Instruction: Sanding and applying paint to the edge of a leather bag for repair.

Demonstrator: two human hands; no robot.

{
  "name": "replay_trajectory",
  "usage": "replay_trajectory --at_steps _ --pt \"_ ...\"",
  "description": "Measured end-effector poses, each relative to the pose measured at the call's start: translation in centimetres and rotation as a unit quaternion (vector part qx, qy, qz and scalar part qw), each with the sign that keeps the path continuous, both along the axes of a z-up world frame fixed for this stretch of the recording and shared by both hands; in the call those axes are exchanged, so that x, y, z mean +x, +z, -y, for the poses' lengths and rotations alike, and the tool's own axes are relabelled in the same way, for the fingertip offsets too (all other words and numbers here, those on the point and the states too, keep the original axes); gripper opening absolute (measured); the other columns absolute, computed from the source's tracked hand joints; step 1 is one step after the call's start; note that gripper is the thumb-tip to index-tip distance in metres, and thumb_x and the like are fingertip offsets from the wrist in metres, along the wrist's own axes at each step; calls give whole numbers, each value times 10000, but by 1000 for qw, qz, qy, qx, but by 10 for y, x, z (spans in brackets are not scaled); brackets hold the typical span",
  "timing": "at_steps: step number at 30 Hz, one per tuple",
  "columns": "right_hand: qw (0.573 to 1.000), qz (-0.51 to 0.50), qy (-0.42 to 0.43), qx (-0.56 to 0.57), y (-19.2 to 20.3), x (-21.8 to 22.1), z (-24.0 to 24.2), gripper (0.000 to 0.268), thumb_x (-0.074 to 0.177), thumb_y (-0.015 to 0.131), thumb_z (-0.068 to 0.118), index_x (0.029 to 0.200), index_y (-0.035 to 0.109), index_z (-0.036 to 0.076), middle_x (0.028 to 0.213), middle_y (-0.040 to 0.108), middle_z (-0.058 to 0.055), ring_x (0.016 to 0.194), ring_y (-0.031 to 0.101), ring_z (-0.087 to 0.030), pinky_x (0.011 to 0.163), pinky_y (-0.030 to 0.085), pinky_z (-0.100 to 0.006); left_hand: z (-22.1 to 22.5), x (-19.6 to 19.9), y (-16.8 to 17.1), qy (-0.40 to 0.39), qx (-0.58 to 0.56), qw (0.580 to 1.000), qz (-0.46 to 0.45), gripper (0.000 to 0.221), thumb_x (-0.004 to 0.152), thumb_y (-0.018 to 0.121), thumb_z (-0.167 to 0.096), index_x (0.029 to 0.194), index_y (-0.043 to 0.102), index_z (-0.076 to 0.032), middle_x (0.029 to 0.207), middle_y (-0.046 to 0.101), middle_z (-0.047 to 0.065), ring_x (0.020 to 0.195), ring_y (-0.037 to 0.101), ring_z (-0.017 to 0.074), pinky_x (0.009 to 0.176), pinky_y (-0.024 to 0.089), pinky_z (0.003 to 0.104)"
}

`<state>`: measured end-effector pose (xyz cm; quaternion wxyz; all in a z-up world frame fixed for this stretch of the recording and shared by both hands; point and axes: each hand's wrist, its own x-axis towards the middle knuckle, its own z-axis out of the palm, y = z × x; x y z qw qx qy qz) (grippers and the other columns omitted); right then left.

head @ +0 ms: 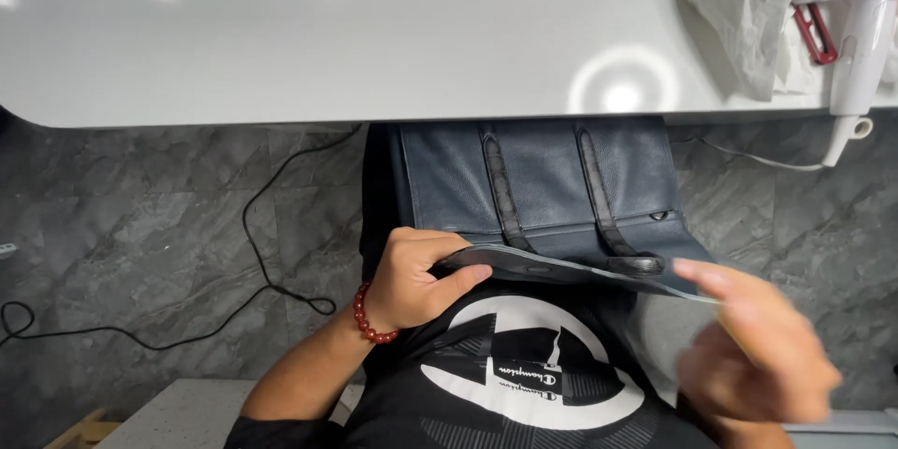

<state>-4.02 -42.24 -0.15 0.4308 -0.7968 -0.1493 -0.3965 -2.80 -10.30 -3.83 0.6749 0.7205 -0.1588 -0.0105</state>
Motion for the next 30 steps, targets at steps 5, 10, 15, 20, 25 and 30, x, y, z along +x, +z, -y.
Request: replay_trajectory --at_steps 5,10,15,20,25,30 --pt "968 -64 154 -188 33 34 -86 207 938 618 -88 1134 553 -81 962 686 -300 806 743 -399 725 626 -423 4 -4 8 4 12 1000 11 113 856 785 -50 909 750 43 797 755 130 679 759 186 585 559 259" --pt "970 -43 138 -194 -2 39 -74 190 982 590 -89 1171 568 -89 886 722 -194 627 672 -240 547 512 -343 8 2 10 -16 9 1000 18 120 821 811 -42 893 750 34 791 759 121 666 755 170 570 561 245" --pt "976 -40 159 -144 -2 43 -67 144 1080 564 -64 1222 543 -55 860 697 -132 616 644 -195 520 517 -315 17 0 17 0 -45 998 40 161 813 864 -39 918 757 20 849 766 125 718 764 176 608 594 232" --pt "968 -45 103 -222 42 56 -82 164 959 687 -40 1118 650 -53 1044 686 -330 808 729 -302 704 585 -374 25 3 32 61 -34 995 68 144 812 851 13 914 759 57 778 760 129 623 755 157 521 566 220" --pt "937 -6 171 -304 51 48 -78 203 832 743 7 1027 705 -35 1029 680 -249 991 677 -437 849 546 -548 31 7 41 74 -1 993 91 151 803 832 8 920 746 51 783 744 124 674 761 182 568 579 255" --pt "912 -9 314 -264 49 51 -84 238 852 778 -3 1059 704 -95 1101 714 -238 1073 716 -393 894 599 -520 34 9 43 98 5 990 105 175 789 872 -25 833 711 26 731 720 111 634 741 188 548 564 273"
